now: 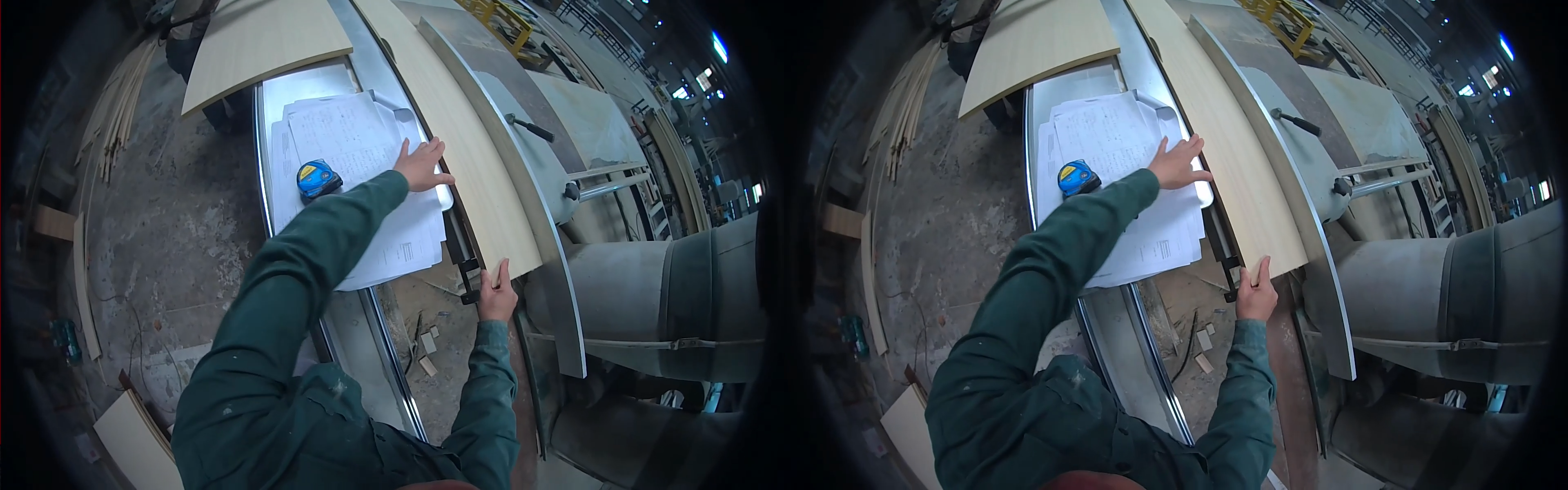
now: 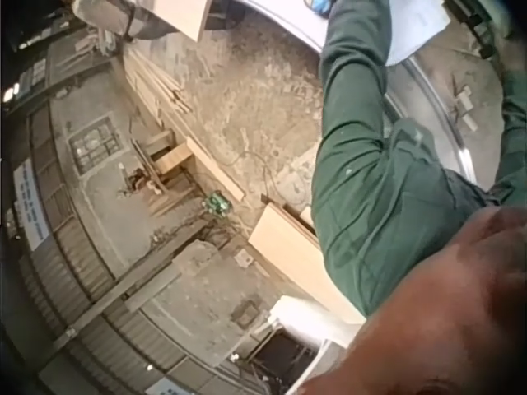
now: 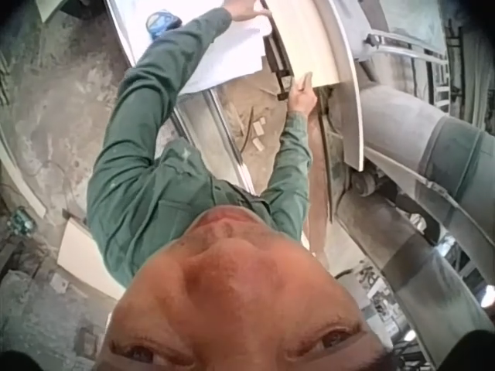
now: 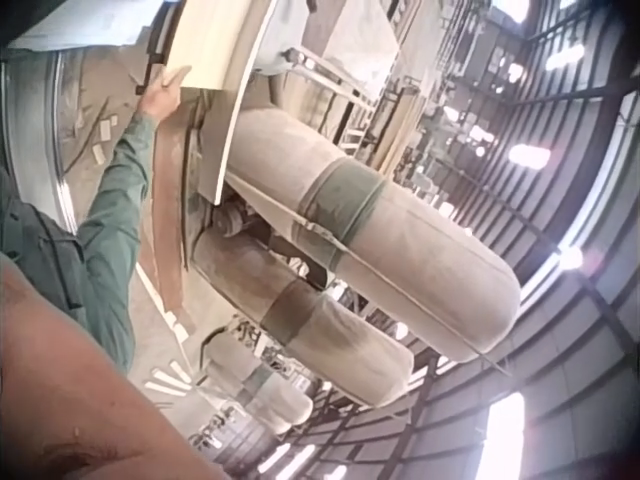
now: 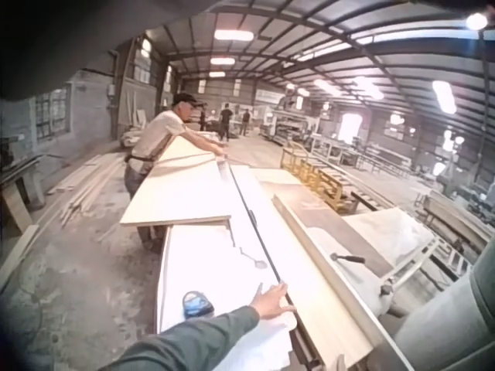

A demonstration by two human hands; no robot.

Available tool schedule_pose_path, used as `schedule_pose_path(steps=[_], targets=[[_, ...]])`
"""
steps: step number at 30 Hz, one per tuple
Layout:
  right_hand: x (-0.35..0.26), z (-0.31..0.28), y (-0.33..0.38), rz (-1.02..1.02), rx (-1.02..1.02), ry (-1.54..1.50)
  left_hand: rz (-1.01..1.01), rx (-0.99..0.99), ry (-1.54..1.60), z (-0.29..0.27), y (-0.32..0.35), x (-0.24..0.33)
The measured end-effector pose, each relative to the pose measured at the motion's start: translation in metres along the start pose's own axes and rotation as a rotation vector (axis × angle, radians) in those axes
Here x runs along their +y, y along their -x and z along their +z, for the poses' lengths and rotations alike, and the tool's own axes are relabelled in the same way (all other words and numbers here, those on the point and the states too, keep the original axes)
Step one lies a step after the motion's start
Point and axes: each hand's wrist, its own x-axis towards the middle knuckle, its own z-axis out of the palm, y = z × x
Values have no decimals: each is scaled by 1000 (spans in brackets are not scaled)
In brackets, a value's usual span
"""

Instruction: Measuring, marking, and moving large wooden panels on a production floor using a tape measure and marker.

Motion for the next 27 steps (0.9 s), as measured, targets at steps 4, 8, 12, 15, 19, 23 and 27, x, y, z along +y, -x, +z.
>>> schedule_pose_path(steps=[4,8,12,15,19,23,27], targets=[[-21,7,-17,84,-39,-26,54,193,-39,-33,39,-67],[-39,23,-33,76,-41,25,-312,463,79,-85,78,-207],[-47,34,-48,104,-54,70,-688,462,29,-92,109,-281],[-71,56,-58,71,-89,11,-933,568,218,-88,138,-315],[-63,59,-74,69,-64,71,-942,591,425,-72,118,-272],[-72,75,-87,46,-61,66,-948,616,392,-73,121,-266],[-83,90,-98,20,-67,77,-934,603,348,-78,126,-279]])
